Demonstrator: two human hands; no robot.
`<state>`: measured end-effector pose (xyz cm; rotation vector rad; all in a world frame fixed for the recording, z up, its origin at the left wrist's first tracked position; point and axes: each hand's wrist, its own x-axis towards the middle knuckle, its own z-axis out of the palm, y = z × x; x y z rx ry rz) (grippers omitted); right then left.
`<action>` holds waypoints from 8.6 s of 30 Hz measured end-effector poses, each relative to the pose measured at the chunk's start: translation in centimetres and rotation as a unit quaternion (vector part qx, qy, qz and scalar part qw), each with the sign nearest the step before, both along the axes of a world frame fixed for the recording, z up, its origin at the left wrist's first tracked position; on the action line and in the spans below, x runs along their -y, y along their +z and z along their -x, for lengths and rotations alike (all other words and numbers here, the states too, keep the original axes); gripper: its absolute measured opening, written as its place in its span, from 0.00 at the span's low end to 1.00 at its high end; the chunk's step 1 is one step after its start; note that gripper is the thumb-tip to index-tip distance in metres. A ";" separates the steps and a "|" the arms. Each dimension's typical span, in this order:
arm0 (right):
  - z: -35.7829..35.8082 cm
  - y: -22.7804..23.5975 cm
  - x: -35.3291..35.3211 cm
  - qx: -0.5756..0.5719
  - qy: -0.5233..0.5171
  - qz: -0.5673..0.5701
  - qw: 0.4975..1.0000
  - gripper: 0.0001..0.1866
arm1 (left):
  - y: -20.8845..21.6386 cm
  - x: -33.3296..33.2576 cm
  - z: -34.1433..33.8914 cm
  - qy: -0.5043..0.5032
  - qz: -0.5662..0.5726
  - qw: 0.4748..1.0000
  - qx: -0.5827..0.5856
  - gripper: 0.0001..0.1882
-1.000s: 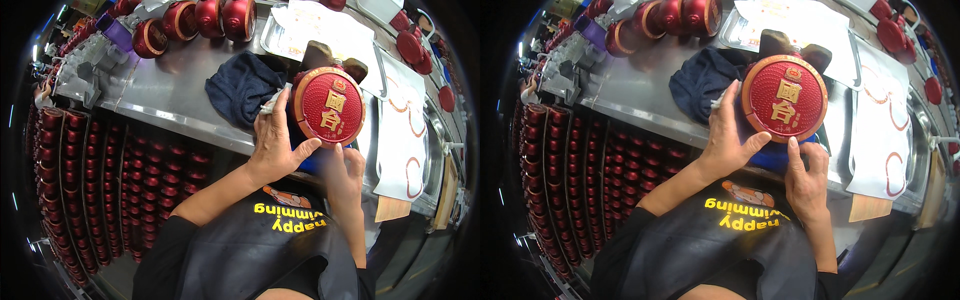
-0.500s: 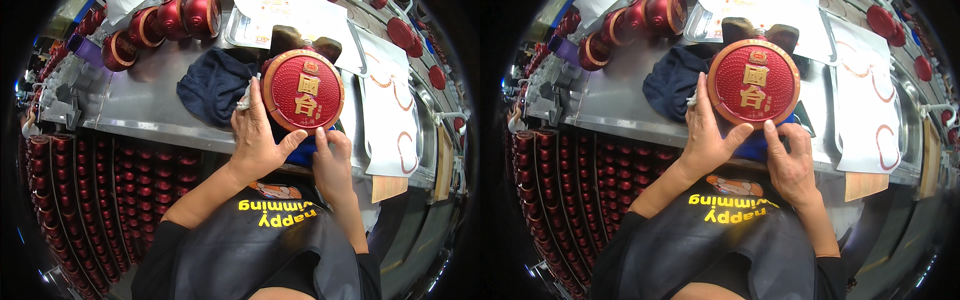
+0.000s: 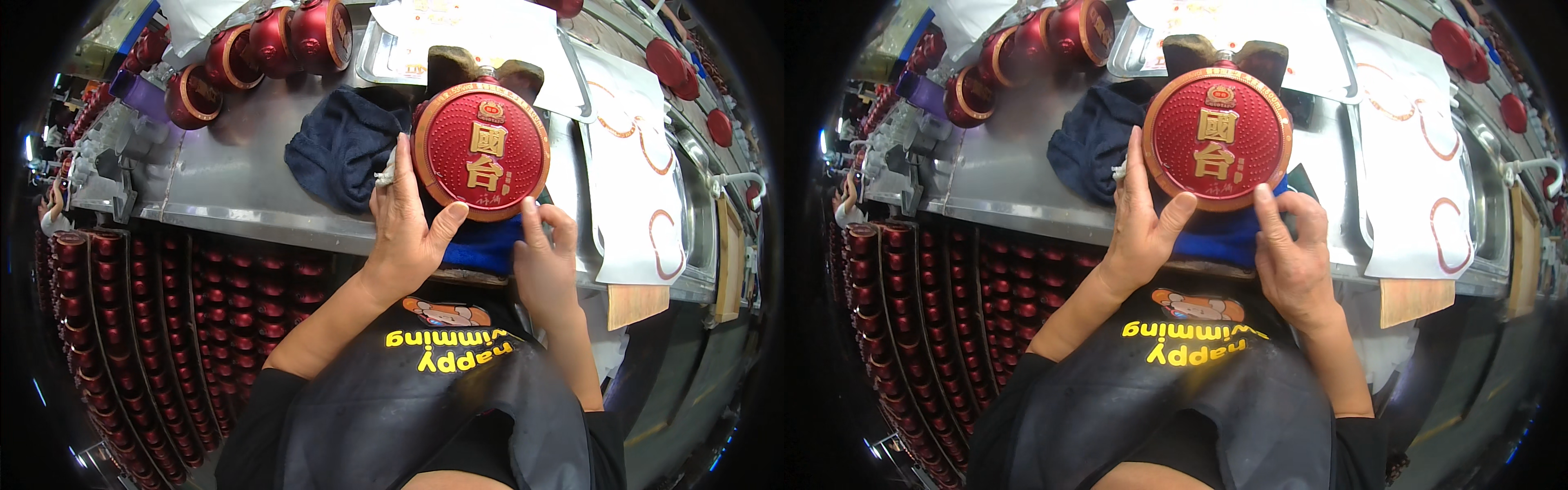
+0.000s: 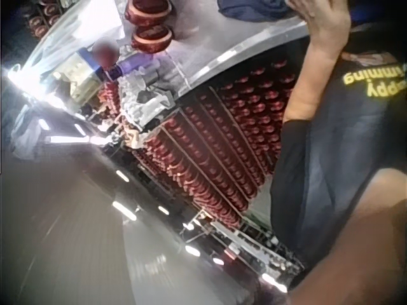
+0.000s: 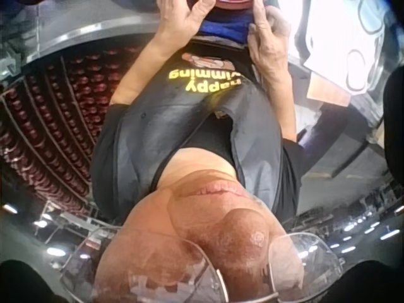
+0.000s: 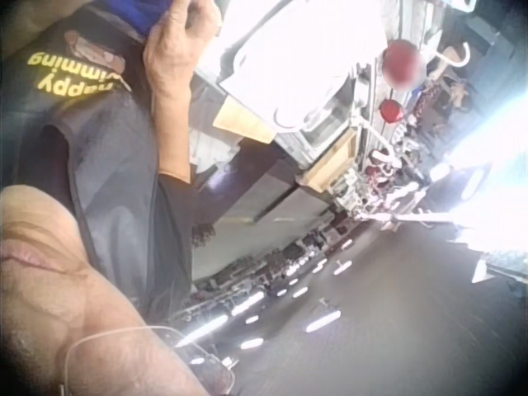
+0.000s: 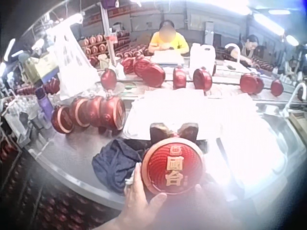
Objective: The person applies gold stickers to red spherical objects using a green squeegee tool. They pick up each object, place a sticker on its surface, smooth it with the tool, and set it aside. The process is repeated for multiple objects.
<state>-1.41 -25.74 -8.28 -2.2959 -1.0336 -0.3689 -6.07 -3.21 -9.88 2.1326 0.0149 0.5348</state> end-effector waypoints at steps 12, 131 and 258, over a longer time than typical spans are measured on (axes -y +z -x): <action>-0.7 -1.4 0.0 -0.005 0.010 -0.023 1.000 0.40 | -0.5 0.2 0.3 0.029 -0.045 0.999 0.000 0.56; -0.5 -0.5 0.0 -0.004 -0.003 -0.016 1.000 0.37 | -1.0 -1.2 -0.3 -0.006 0.042 0.997 0.062 0.51; -3.4 -1.4 -0.8 -0.217 -0.072 -0.301 0.926 0.17 | 0.7 -1.7 2.5 -0.049 -0.279 0.956 0.078 0.38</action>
